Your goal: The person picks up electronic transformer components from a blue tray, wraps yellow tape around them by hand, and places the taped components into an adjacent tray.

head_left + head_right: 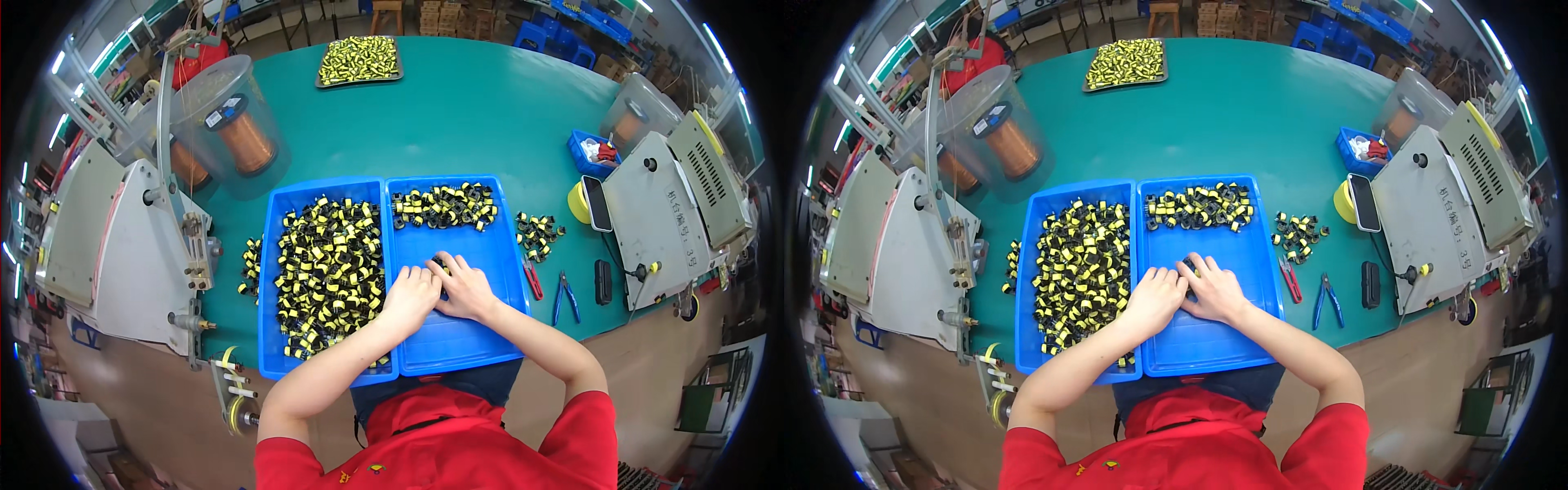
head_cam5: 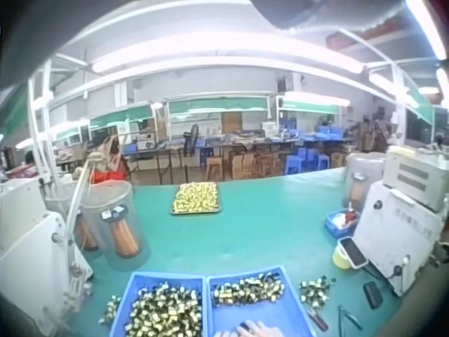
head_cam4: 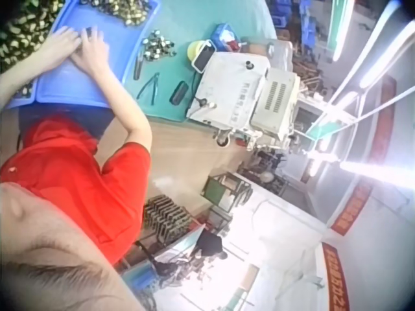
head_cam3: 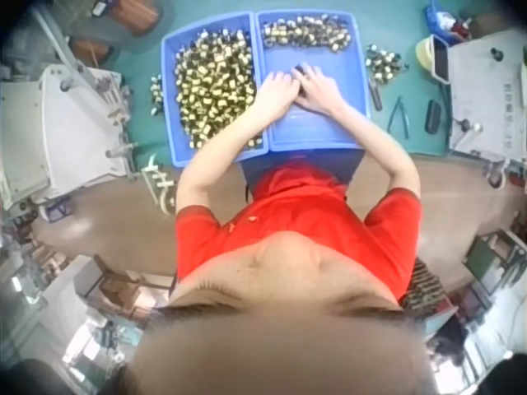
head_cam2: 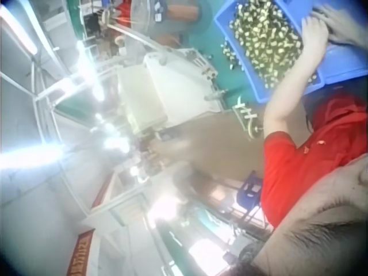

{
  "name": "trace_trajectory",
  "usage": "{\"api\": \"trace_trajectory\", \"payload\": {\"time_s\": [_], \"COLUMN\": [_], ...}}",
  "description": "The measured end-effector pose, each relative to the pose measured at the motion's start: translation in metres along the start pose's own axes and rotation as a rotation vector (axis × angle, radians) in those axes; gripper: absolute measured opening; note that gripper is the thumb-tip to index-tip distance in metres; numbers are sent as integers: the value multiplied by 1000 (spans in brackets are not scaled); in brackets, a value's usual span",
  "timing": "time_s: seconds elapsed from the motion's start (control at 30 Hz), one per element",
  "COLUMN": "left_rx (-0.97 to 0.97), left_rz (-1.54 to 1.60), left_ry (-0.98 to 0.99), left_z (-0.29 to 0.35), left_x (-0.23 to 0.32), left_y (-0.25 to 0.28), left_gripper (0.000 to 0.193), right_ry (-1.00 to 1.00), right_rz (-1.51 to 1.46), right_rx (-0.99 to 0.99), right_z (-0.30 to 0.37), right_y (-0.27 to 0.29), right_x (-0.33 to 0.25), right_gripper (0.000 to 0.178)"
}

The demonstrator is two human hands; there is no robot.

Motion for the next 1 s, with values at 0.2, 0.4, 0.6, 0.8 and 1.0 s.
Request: {"api": "trace_trajectory", "payload": {"time_s": [0.2,0.4,0.6,0.8,1.0], "left_rx": [-65,-69,-57,247,102], "left_rz": [-75,-82,-72,145,1986], "left_ry": [105,56,133,173,485], "left_z": [-4,-7,-1,-8,1], "left_x": [2,2,-2,-8,-28], "left_y": [-8,-2,2,36,36], "left_gripper": [19,19,17,20,33], "right_ry": [-106,-1,-83,-16,-80], "right_rz": [-18,107,138,160,177], "right_rx": [43,59,11,125,28], "right_z": [-1,2,-2,4,1], "right_y": [6,-9,11,-13,-12], "right_x": [-2,7,-8,-2,-15], "right_gripper": [57,53,54,41,37]}}
Point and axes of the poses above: each hand's wrist, its own z-axis away from the middle knuckle, its own y-axis out of the back of the hand, x = y × z, the point moved 2 cm from there along -z, towards the middle knuckle, and after that the axes turned 4 degrees about -x, right-handed, at the moved point
